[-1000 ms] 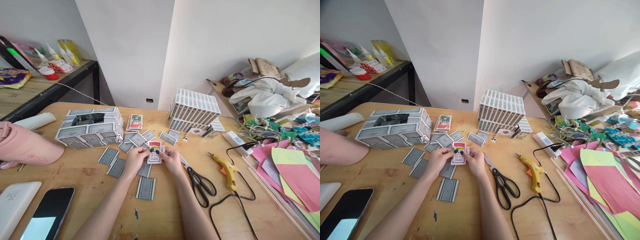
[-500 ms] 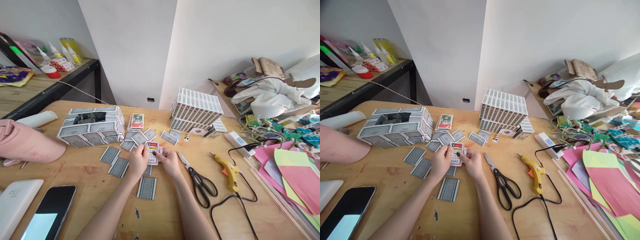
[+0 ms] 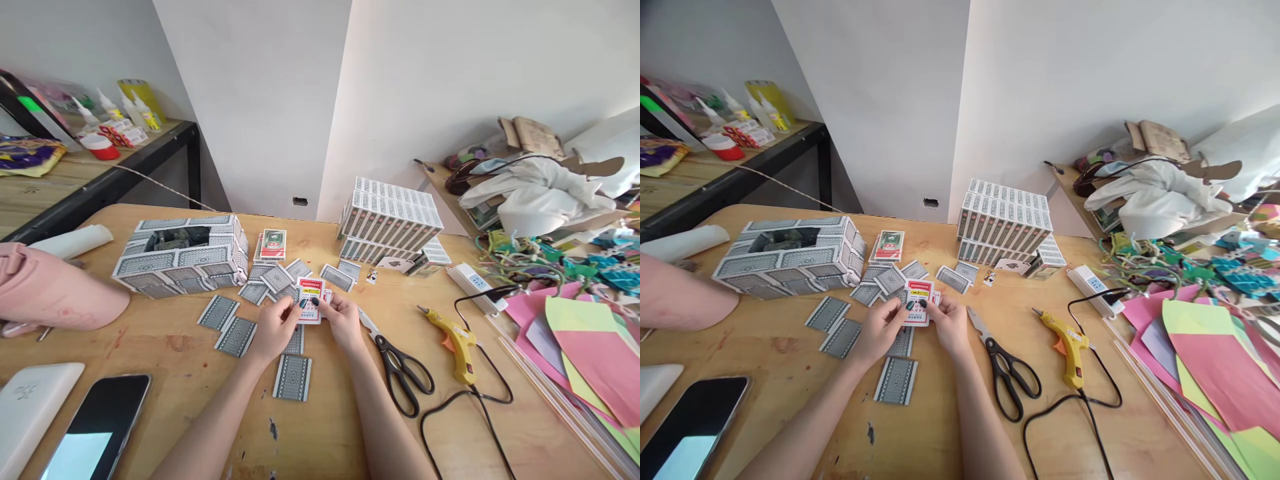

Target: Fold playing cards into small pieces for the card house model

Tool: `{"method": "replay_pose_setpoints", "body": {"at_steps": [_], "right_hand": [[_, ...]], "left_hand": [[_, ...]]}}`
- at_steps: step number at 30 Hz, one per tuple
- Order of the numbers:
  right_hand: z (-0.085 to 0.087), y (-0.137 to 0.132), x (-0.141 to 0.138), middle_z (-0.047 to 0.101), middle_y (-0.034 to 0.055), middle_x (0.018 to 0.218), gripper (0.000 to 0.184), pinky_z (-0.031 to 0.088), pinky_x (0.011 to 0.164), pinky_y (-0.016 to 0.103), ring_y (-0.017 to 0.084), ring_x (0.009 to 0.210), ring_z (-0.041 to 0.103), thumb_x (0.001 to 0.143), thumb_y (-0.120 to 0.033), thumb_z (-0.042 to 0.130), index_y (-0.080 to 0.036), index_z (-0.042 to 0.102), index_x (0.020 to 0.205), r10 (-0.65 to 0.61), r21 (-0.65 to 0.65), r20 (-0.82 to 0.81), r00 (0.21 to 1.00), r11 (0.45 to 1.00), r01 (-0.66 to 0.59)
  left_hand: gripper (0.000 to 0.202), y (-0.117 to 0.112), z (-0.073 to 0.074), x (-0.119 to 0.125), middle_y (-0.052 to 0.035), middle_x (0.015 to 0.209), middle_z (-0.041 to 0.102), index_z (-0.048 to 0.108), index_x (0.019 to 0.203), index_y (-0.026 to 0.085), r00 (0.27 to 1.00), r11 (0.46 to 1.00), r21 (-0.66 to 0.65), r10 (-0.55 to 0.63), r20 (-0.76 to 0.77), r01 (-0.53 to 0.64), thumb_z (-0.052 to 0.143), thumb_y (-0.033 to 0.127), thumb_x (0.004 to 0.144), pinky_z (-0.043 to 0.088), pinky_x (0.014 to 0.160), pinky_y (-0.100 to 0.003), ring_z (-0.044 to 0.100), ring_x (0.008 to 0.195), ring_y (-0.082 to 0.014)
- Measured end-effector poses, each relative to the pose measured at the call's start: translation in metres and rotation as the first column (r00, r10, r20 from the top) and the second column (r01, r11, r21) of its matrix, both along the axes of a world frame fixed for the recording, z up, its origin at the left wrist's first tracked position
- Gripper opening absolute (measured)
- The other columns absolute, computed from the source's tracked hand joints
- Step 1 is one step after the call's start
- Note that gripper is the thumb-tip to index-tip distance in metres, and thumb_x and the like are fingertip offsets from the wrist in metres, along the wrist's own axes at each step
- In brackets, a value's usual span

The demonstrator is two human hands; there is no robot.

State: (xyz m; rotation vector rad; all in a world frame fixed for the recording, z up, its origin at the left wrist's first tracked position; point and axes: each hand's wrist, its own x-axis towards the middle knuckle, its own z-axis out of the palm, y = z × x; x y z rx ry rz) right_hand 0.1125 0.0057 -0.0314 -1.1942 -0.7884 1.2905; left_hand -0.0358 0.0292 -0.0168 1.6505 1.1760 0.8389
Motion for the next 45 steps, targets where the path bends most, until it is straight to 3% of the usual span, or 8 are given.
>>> {"method": "replay_pose_setpoints", "body": {"at_steps": [10, 17, 27, 32, 37, 41, 43, 45], "right_hand": [[-0.002, 0.002, 0.003, 0.066, 0.0016, 0.061, 0.033, 0.046, 0.054, 0.028, 0.017, 0.055, 0.059, 0.059, -0.046, 0.072, -0.016, 0.06, 0.066, -0.038, -0.022, 0.031, 0.999, 0.999, 0.039], [-0.003, 0.002, 0.004, 0.066, 0.0022, 0.059, 0.03, 0.048, 0.057, 0.03, 0.019, 0.058, 0.061, 0.059, -0.044, 0.073, -0.017, 0.062, 0.064, -0.007, -0.04, 0.082, 0.997, 0.999, 0.01], [0.009, 0.0, 0.001, 0.07, 0.0046, 0.09, 0.031, 0.048, 0.08, 0.036, 0.022, 0.082, 0.063, 0.077, -0.044, 0.057, -0.02, 0.069, 0.093, 0.153, 0.114, 0.07, 0.986, 0.981, -0.16], [0.005, 0.0, 0.002, 0.069, 0.0035, 0.087, 0.027, 0.047, 0.08, 0.034, 0.021, 0.079, 0.062, 0.079, -0.038, 0.052, -0.021, 0.068, 0.094, 0.086, 0.136, 0.208, 0.974, 0.984, -0.116], [0.0, -0.005, -0.006, 0.061, 0.0017, 0.058, 0.028, 0.042, 0.056, 0.026, 0.016, 0.052, 0.052, 0.082, -0.035, 0.046, -0.019, 0.068, 0.08, -0.12, 0.115, 0.607, 0.785, 0.991, 0.062], [-0.002, -0.008, -0.019, 0.065, 0.006, 0.067, 0.027, 0.041, 0.058, 0.026, 0.017, 0.056, 0.055, 0.081, -0.03, 0.045, -0.018, 0.066, 0.095, -0.235, 0.14, 0.776, 0.586, 0.969, 0.203], [-0.003, -0.008, -0.022, 0.068, 0.0075, 0.075, 0.028, 0.043, 0.062, 0.026, 0.018, 0.062, 0.059, 0.081, -0.029, 0.045, -0.018, 0.065, 0.097, -0.269, 0.164, 0.779, 0.566, 0.959, 0.23], [-0.003, -0.007, -0.022, 0.068, 0.0057, 0.076, 0.027, 0.046, 0.063, 0.026, 0.017, 0.064, 0.06, 0.08, -0.029, 0.045, -0.018, 0.065, 0.095, -0.27, 0.178, 0.731, 0.626, 0.962, 0.206]], "left_hand": [[0.035, 0.0, 0.0, 0.003, 0.0047, 0.048, 0.035, 0.03, 0.054, 0.02, 0.994, 0.994, 0.112, 0.007, -0.11, 0.006, 0.042, 0.037, 0.083, 0.024, 0.05, -0.023, 0.034, 0.049, -0.0103], [0.028, 0.003, -0.002, 0.003, 0.0021, 0.059, 0.043, 0.04, 0.061, 0.019, 0.994, 0.984, 0.177, 0.035, -0.102, -0.016, 0.04, 0.035, 0.085, 0.031, 0.057, -0.022, 0.041, 0.058, -0.0125], [0.019, 0.005, -0.011, 0.001, -0.0024, 0.065, 0.054, 0.048, 0.067, 0.02, 0.958, 0.939, 0.315, 0.208, -0.195, -0.139, 0.042, 0.03, 0.082, 0.035, 0.06, -0.024, 0.049, 0.063, -0.0157], [0.019, 0.0, -0.013, 0.002, -0.0035, 0.064, 0.058, 0.055, 0.072, 0.02, 0.941, 0.926, 0.353, 0.229, -0.248, -0.132, 0.044, 0.03, 0.083, 0.034, 0.059, -0.024, 0.052, 0.061, -0.016], [0.02, -0.009, -0.012, 0.005, -0.0011, 0.055, 0.055, 0.056, 0.069, 0.02, 0.956, 0.926, 0.37, 0.173, -0.239, -0.075, 0.046, 0.029, 0.083, 0.031, 0.054, -0.023, 0.048, 0.049, -0.0128], [0.017, -0.013, -0.012, 0.007, -0.0014, 0.056, 0.057, 0.057, 0.072, 0.02, 0.967, 0.917, 0.398, 0.129, -0.22, -0.032, 0.046, 0.029, 0.083, 0.032, 0.053, -0.023, 0.049, 0.048, -0.012], [0.018, -0.012, -0.013, 0.007, -0.0022, 0.057, 0.058, 0.056, 0.073, 0.019, 0.956, 0.892, 0.451, 0.149, -0.253, -0.02, 0.045, 0.028, 0.084, 0.032, 0.052, -0.023, 0.051, 0.049, -0.0127], [0.018, -0.01, -0.015, 0.007, -0.003, 0.058, 0.059, 0.056, 0.076, 0.018, 0.941, 0.853, 0.521, 0.191, -0.278, -0.019, 0.043, 0.026, 0.085, 0.033, 0.051, -0.023, 0.054, 0.051, -0.0136]]}}
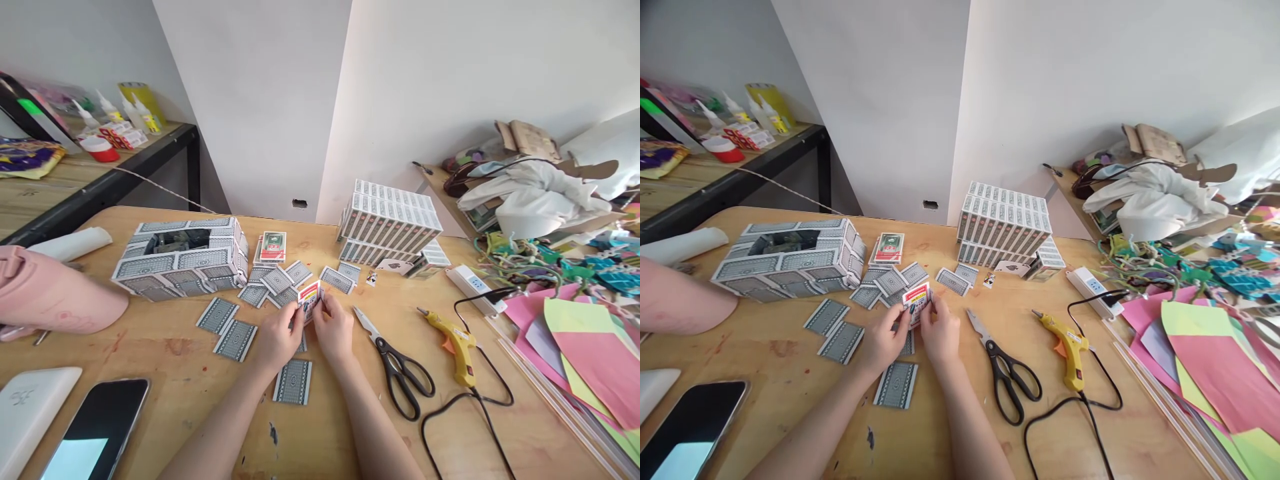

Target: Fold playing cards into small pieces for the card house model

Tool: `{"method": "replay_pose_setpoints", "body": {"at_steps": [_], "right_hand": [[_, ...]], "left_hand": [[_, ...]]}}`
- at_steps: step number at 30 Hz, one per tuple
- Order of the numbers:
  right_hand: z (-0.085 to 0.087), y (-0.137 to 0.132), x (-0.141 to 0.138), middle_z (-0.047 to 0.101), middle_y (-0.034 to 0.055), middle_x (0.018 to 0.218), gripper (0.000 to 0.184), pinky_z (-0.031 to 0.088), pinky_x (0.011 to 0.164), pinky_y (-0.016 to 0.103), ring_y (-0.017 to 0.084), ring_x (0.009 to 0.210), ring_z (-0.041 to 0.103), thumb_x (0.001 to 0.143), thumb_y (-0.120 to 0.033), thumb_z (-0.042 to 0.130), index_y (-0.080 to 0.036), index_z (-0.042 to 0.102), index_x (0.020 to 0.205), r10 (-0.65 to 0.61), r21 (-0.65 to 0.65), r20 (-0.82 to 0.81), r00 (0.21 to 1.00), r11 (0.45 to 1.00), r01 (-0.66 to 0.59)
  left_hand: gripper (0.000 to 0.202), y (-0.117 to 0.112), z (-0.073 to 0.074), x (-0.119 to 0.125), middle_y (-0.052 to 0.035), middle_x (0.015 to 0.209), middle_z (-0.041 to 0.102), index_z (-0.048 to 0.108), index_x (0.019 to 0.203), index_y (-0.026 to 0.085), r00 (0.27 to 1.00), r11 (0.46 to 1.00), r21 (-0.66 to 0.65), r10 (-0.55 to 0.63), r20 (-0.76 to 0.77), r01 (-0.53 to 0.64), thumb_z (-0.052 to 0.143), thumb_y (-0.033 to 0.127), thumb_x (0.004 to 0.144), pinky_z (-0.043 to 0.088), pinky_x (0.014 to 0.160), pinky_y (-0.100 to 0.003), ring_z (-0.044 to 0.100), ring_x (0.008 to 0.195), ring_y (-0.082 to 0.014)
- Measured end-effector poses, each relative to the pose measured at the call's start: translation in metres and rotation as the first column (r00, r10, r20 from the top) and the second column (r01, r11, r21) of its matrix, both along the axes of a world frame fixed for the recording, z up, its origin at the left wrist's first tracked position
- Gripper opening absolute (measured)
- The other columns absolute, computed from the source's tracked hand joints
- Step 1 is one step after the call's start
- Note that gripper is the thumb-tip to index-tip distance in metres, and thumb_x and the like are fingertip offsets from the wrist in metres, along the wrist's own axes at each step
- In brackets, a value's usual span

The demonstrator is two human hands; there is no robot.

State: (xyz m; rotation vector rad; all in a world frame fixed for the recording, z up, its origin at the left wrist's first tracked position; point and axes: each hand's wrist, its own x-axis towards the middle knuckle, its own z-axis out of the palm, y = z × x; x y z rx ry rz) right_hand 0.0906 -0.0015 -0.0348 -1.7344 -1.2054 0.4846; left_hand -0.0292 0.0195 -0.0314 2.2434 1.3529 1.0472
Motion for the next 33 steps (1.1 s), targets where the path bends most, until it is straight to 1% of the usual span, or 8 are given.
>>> {"method": "replay_pose_setpoints", "body": {"at_steps": [5, 9, 12, 17, 19, 25, 29, 33], "right_hand": [[-0.001, 0.005, 0.01, 0.07, 0.0065, 0.093, 0.033, 0.052, 0.069, 0.028, 0.018, 0.078, 0.065, 0.079, -0.029, 0.047, -0.015, 0.061, 0.106, 0.152, 0.133, -0.316, 0.936, 0.984, -0.115], [-0.002, 0.007, 0.016, 0.07, 0.0082, 0.096, 0.032, 0.053, 0.072, 0.03, 0.02, 0.084, 0.066, 0.079, -0.03, 0.048, -0.015, 0.062, 0.103, 0.222, 0.146, -0.41, 0.885, 0.973, -0.176], [-0.002, 0.005, 0.014, 0.07, 0.0079, 0.095, 0.03, 0.053, 0.071, 0.03, 0.02, 0.082, 0.067, 0.08, -0.028, 0.048, -0.016, 0.063, 0.103, 0.177, 0.126, -0.344, 0.922, 0.982, -0.141], [-0.008, 0.002, 0.003, 0.071, 0.0079, 0.093, 0.026, 0.053, 0.07, 0.03, 0.02, 0.079, 0.068, 0.079, -0.026, 0.049, -0.018, 0.063, 0.099, -0.077, 0.054, -0.126, 0.989, 0.995, 0.084], [-0.011, 0.004, 0.002, 0.071, 0.0074, 0.091, 0.024, 0.053, 0.069, 0.029, 0.019, 0.077, 0.067, 0.079, -0.026, 0.049, -0.018, 0.063, 0.097, -0.073, 0.05, -0.125, 0.989, 0.996, 0.08], [-0.009, 0.006, 0.01, 0.071, 0.0064, 0.085, 0.025, 0.052, 0.06, 0.024, 0.016, 0.069, 0.066, 0.082, -0.028, 0.045, -0.015, 0.063, 0.095, 0.117, 0.12, -0.252, 0.961, 0.989, -0.089], [-0.005, 0.003, 0.007, 0.071, 0.0051, 0.08, 0.024, 0.05, 0.061, 0.024, 0.016, 0.068, 0.066, 0.083, -0.028, 0.044, -0.017, 0.064, 0.093, 0.035, 0.103, -0.077, 0.996, 0.994, -0.027], [-0.006, 0.0, 0.001, 0.071, 0.0082, 0.078, 0.024, 0.05, 0.061, 0.025, 0.018, 0.069, 0.067, 0.084, -0.027, 0.043, -0.016, 0.063, 0.091, -0.048, 0.063, 0.118, 0.992, 0.997, 0.041]], "left_hand": [[0.019, 0.005, -0.003, -0.002, -0.0029, 0.059, 0.06, 0.056, 0.084, 0.017, 0.998, 0.988, 0.151, 0.011, -0.066, -0.001, 0.04, 0.024, 0.086, 0.035, 0.05, -0.023, 0.057, 0.052, -0.014], [0.018, 0.006, -0.005, -0.002, -0.0027, 0.058, 0.06, 0.056, 0.083, 0.016, 0.995, 0.973, 0.229, 0.008, -0.103, 0.016, 0.04, 0.023, 0.087, 0.034, 0.048, -0.023, 0.057, 0.051, -0.0137], [0.019, 0.004, -0.005, -0.001, -0.0012, 0.053, 0.058, 0.056, 0.077, 0.016, 0.991, 0.966, 0.259, 0.008, -0.133, 0.027, 0.04, 0.022, 0.087, 0.033, 0.046, -0.023, 0.055, 0.047, -0.0128], [0.02, 0.001, -0.007, 0.0, 0.0012, 0.048, 0.054, 0.056, 0.074, 0.017, 0.978, 0.959, 0.272, -0.021, -0.207, 0.079, 0.042, 0.021, 0.087, 0.033, 0.047, -0.024, 0.053, 0.045, -0.0118], [0.019, 0.002, -0.008, 0.0, 0.0011, 0.049, 0.055, 0.057, 0.075, 0.016, 0.975, 0.954, 0.289, -0.014, -0.221, 0.079, 0.043, 0.021, 0.087, 0.033, 0.047, -0.024, 0.053, 0.045, -0.0119], [0.019, 0.003, -0.009, -0.002, 0.0001, 0.05, 0.056, 0.058, 0.078, 0.015, 0.977, 0.944, 0.326, 0.029, -0.212, 0.042, 0.043, 0.022, 0.087, 0.035, 0.047, -0.024, 0.055, 0.046, -0.0124], [0.02, 0.0, -0.007, -0.002, 0.0004, 0.05, 0.056, 0.059, 0.08, 0.015, 0.976, 0.94, 0.336, 0.021, -0.217, 0.054, 0.042, 0.022, 0.088, 0.035, 0.047, -0.025, 0.055, 0.045, -0.0124], [0.015, -0.004, -0.005, -0.001, 0.0003, 0.053, 0.058, 0.059, 0.086, 0.015, 0.972, 0.939, 0.332, -0.008, -0.234, 0.087, 0.044, 0.018, 0.086, 0.036, 0.049, -0.024, 0.057, 0.048, -0.0123]]}}
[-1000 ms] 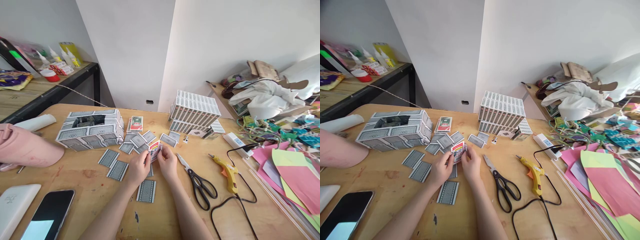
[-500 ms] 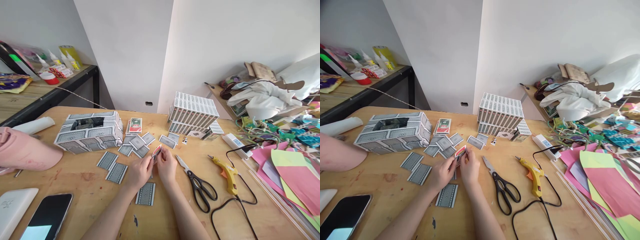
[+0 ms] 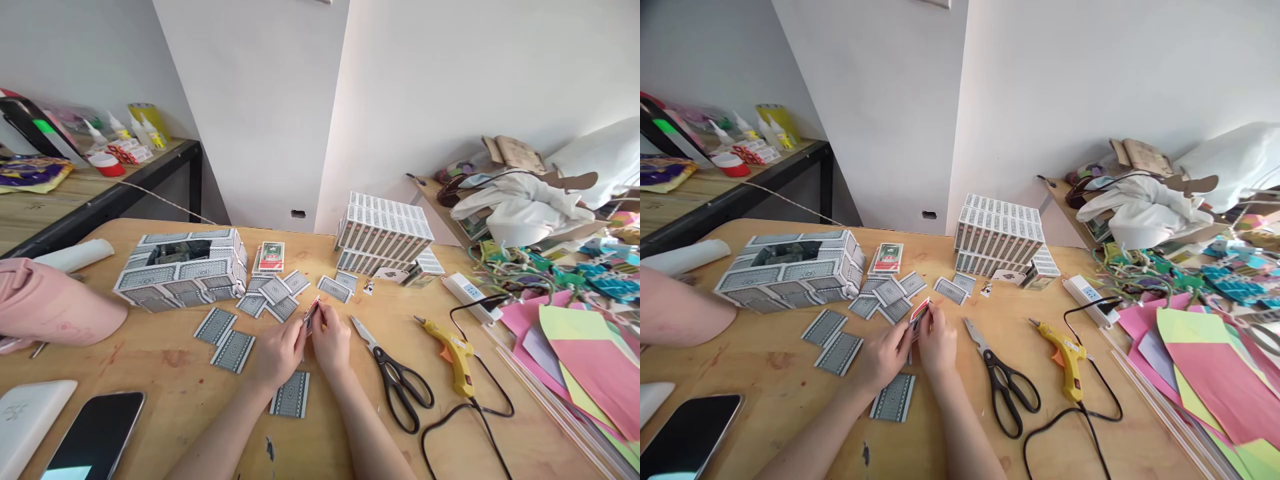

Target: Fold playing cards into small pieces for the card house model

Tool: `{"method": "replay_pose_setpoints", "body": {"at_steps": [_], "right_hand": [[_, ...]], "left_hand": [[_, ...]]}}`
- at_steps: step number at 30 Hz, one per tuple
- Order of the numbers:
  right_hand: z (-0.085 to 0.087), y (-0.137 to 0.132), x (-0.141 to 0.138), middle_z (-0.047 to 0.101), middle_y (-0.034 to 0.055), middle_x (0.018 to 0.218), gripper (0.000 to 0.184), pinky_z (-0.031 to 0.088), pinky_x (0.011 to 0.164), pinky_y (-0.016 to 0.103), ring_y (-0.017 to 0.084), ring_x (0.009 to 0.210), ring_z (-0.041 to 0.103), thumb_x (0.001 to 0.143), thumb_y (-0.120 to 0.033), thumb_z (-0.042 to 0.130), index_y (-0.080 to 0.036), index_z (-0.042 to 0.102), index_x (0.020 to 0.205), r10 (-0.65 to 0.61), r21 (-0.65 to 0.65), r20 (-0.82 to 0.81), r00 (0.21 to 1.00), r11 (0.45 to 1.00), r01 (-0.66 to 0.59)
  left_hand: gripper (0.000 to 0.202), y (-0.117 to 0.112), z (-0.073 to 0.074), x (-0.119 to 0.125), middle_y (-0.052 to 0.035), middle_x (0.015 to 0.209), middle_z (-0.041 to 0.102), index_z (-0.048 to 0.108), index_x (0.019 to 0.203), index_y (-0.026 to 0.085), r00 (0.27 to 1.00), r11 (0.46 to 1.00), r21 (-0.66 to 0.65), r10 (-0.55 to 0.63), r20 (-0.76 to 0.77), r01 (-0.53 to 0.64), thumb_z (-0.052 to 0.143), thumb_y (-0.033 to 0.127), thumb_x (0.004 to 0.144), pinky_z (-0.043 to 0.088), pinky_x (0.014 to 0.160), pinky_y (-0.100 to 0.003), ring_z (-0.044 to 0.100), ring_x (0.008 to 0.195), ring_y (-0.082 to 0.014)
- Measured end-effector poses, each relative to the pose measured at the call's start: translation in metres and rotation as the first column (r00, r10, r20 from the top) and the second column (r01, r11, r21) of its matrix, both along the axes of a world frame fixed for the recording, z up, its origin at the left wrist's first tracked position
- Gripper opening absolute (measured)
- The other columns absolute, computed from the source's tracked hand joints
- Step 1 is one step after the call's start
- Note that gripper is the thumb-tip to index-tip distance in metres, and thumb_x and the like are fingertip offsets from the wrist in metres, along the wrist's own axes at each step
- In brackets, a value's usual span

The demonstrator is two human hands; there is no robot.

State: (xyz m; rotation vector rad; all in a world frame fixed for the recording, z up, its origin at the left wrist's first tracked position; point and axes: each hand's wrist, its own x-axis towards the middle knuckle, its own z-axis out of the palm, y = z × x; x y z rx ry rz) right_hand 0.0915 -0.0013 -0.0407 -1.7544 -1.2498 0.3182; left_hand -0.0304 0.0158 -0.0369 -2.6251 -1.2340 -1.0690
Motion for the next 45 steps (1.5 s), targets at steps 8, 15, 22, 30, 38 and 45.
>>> {"method": "replay_pose_setpoints", "body": {"at_steps": [8, 15, 22, 30, 38, 45], "right_hand": [[-0.002, 0.004, 0.009, 0.071, 0.0057, 0.088, 0.025, 0.053, 0.067, 0.025, 0.016, 0.073, 0.067, 0.084, -0.026, 0.044, -0.019, 0.059, 0.102, 0.123, 0.096, -0.178, 0.976, 0.99, -0.107], [0.002, 0.002, 0.006, 0.071, 0.0058, 0.079, 0.026, 0.051, 0.067, 0.026, 0.016, 0.071, 0.067, 0.086, -0.027, 0.041, -0.017, 0.062, 0.098, 0.067, 0.083, -0.019, 0.998, 0.994, -0.066], [0.005, 0.001, -0.002, 0.07, 0.0079, 0.072, 0.026, 0.049, 0.06, 0.026, 0.019, 0.067, 0.068, 0.087, -0.031, 0.041, -0.015, 0.062, 0.083, -0.103, 0.067, 0.135, 0.985, 0.993, 0.095], [0.004, -0.001, 0.002, 0.072, 0.0082, 0.079, 0.023, 0.05, 0.064, 0.025, 0.018, 0.07, 0.068, 0.089, -0.029, 0.04, -0.015, 0.059, 0.087, -0.021, 0.124, 0.094, 0.995, 0.992, 0.009], [0.006, -0.001, 0.003, 0.071, 0.0062, 0.072, 0.021, 0.051, 0.062, 0.025, 0.016, 0.065, 0.068, 0.085, -0.029, 0.045, -0.016, 0.061, 0.082, -0.055, 0.147, 0.0, 0.999, 0.988, 0.054], [0.014, 0.003, 0.011, 0.072, 0.004, 0.088, 0.026, 0.055, 0.068, 0.027, 0.018, 0.076, 0.068, 0.081, -0.024, 0.046, -0.017, 0.066, 0.096, 0.242, 0.11, -0.249, 0.938, 0.969, -0.221]], "left_hand": [[0.014, -0.002, 0.005, 0.0, -0.0004, 0.053, 0.059, 0.059, 0.085, 0.016, 0.999, 0.999, 0.041, 0.004, -0.033, -0.002, 0.045, 0.017, 0.085, 0.038, 0.05, -0.025, 0.059, 0.05, -0.0127], [0.017, -0.004, 0.007, 0.001, -0.0016, 0.056, 0.062, 0.06, 0.093, 0.014, 1.0, 0.999, 0.038, -0.013, 0.001, 0.013, 0.044, 0.016, 0.086, 0.042, 0.054, -0.023, 0.061, 0.052, -0.0129], [0.017, -0.009, 0.014, 0.008, -0.0049, 0.073, 0.07, 0.058, 0.097, 0.015, 0.997, 0.998, -0.008, -0.061, 0.041, 0.061, 0.045, 0.016, 0.087, 0.048, 0.057, -0.024, 0.065, 0.061, -0.0139], [0.027, -0.01, 0.016, 0.007, -0.0095, 0.096, 0.07, 0.054, 0.109, 0.013, 0.98, 0.988, 0.069, -0.144, 0.137, 0.136, 0.049, 0.007, 0.083, 0.052, 0.075, -0.024, 0.067, 0.084, -0.0157], [0.027, -0.013, 0.013, 0.01, -0.0088, 0.087, 0.071, 0.057, 0.109, 0.014, 0.985, 0.997, 0.032, -0.071, 0.159, 0.067, 0.047, 0.01, 0.084, 0.052, 0.065, -0.022, 0.068, 0.07, -0.0148], [0.021, -0.009, 0.007, 0.002, -0.005, 0.059, 0.067, 0.064, 0.096, 0.013, 0.963, 0.993, -0.056, 0.114, 0.242, -0.104, 0.047, 0.021, 0.086, 0.045, 0.051, -0.019, 0.061, 0.048, -0.0121]]}}
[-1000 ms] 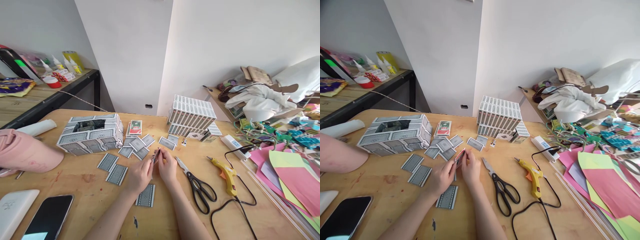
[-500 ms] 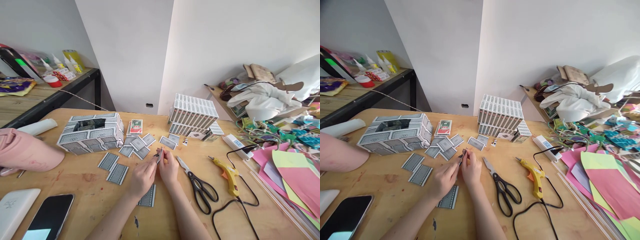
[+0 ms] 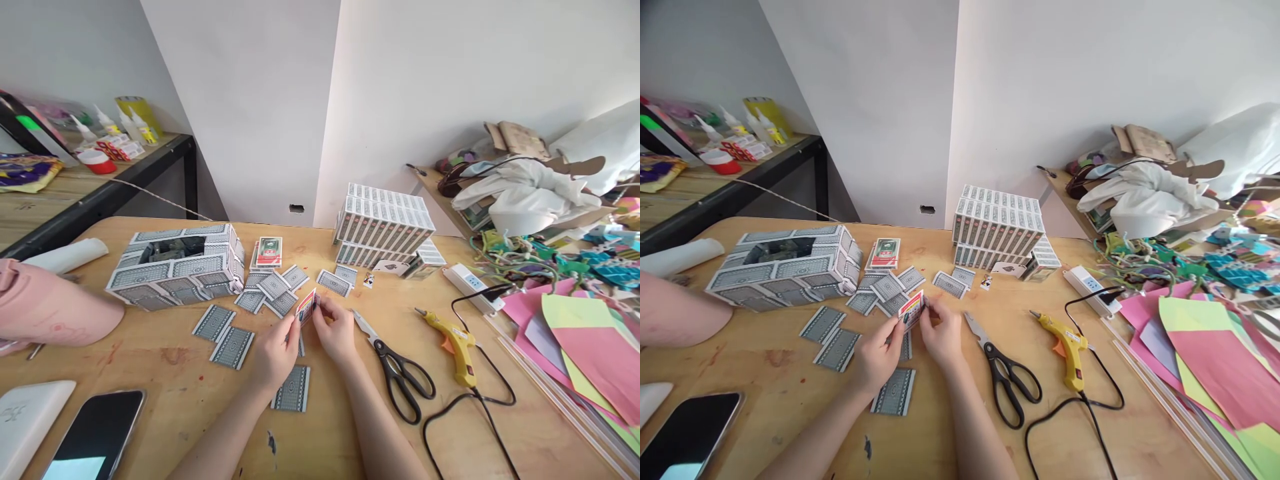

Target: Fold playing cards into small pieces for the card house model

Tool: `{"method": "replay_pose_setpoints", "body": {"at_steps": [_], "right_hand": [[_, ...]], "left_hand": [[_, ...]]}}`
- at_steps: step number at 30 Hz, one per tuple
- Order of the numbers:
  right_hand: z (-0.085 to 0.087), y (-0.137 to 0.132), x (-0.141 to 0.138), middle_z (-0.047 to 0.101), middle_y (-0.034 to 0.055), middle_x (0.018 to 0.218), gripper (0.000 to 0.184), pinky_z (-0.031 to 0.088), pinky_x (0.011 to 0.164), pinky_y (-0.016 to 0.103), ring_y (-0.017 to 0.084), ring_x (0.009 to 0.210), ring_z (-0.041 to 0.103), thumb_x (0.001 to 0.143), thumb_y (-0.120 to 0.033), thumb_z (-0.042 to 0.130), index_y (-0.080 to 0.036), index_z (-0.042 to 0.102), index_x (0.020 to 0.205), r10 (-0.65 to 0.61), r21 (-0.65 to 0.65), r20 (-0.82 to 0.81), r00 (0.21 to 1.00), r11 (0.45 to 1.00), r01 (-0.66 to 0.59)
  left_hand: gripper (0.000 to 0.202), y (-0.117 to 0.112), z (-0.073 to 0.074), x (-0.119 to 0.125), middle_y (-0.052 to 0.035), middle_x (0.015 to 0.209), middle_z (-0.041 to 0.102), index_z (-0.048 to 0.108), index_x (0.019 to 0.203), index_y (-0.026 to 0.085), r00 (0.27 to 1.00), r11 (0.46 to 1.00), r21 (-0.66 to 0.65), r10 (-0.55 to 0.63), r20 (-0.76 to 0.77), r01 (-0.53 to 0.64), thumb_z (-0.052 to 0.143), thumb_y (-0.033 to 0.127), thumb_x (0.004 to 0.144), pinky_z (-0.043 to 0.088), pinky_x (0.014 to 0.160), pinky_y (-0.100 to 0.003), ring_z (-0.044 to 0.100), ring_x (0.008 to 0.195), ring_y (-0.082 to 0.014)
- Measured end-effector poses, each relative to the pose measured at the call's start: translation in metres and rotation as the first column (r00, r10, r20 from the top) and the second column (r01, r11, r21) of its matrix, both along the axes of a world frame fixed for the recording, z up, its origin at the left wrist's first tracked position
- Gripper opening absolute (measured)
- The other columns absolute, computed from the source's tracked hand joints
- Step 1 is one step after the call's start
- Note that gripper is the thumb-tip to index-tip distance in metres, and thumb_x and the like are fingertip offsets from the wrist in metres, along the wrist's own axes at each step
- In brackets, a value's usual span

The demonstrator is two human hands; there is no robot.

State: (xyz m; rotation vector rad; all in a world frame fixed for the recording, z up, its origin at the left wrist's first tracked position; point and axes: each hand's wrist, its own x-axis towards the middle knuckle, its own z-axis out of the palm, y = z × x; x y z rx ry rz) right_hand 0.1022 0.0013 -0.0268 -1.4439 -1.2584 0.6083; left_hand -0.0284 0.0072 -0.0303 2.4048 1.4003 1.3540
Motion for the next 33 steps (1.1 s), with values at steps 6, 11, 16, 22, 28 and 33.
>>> {"method": "replay_pose_setpoints", "body": {"at_steps": [6, 11, 16, 22, 28, 33], "right_hand": [[-0.008, -0.003, -0.005, 0.073, 0.0047, 0.083, 0.031, 0.052, 0.06, 0.024, 0.017, 0.065, 0.067, 0.083, -0.023, 0.042, -0.019, 0.066, 0.103, -0.085, -0.023, 0.285, 0.955, 0.995, 0.096], [-0.011, -0.005, -0.019, 0.072, 0.011, 0.078, 0.034, 0.049, 0.056, 0.025, 0.019, 0.059, 0.066, 0.085, -0.023, 0.039, -0.013, 0.066, 0.103, -0.245, -0.004, 0.477, 0.844, 0.96, 0.28], [-0.007, -0.002, -0.01, 0.072, 0.0034, 0.072, 0.03, 0.051, 0.057, 0.023, 0.017, 0.061, 0.066, 0.082, -0.026, 0.043, -0.018, 0.067, 0.097, -0.102, -0.065, 0.238, 0.966, 0.991, 0.121], [-0.008, -0.001, -0.003, 0.071, 0.0026, 0.068, 0.03, 0.047, 0.052, 0.021, 0.015, 0.054, 0.062, 0.083, -0.026, 0.042, -0.018, 0.068, 0.094, -0.033, -0.073, 0.309, 0.951, 0.996, 0.058], [-0.011, -0.005, -0.02, 0.067, 0.008, 0.06, 0.032, 0.043, 0.048, 0.023, 0.017, 0.05, 0.061, 0.085, -0.024, 0.039, -0.013, 0.068, 0.095, -0.231, 0.017, 0.573, 0.787, 0.963, 0.27], [-0.006, -0.004, -0.008, 0.069, 0.0027, 0.067, 0.025, 0.047, 0.055, 0.021, 0.014, 0.055, 0.064, 0.083, -0.025, 0.043, -0.017, 0.066, 0.089, -0.064, -0.059, 0.296, 0.953, 0.995, 0.085]], "left_hand": [[0.022, -0.002, 0.002, 0.003, -0.0024, 0.053, 0.063, 0.066, 0.086, 0.015, 0.999, 0.998, -0.061, -0.025, 0.025, 0.026, 0.046, 0.024, 0.086, 0.041, 0.047, -0.019, 0.056, 0.043, -0.0098], [0.027, -0.005, 0.005, 0.006, -0.0021, 0.052, 0.062, 0.063, 0.071, 0.016, 0.999, 0.995, -0.091, -0.035, 0.04, 0.038, 0.043, 0.025, 0.087, 0.04, 0.046, -0.02, 0.054, 0.042, -0.0093], [0.025, -0.002, 0.005, 0.002, -0.0019, 0.05, 0.061, 0.064, 0.077, 0.014, 0.999, 0.995, -0.096, 0.015, 0.041, -0.01, 0.045, 0.027, 0.087, 0.038, 0.045, -0.019, 0.053, 0.041, -0.0089], [0.027, -0.002, 0.003, 0.003, -0.0002, 0.046, 0.058, 0.064, 0.073, 0.015, 0.996, 0.992, -0.115, 0.058, 0.061, -0.051, 0.045, 0.028, 0.087, 0.036, 0.044, -0.019, 0.049, 0.04, -0.0081], [0.024, -0.005, 0.004, 0.006, -0.0009, 0.047, 0.058, 0.065, 0.076, 0.013, 0.991, 0.992, -0.117, 0.069, 0.113, -0.055, 0.047, 0.026, 0.085, 0.036, 0.044, -0.019, 0.047, 0.038, -0.008], [0.027, -0.001, 0.004, 0.003, -0.0004, 0.048, 0.058, 0.063, 0.07, 0.013, 0.977, 0.977, -0.21, 0.072, 0.2, -0.029, 0.047, 0.027, 0.086, 0.034, 0.043, -0.018, 0.048, 0.04, -0.0073]]}}
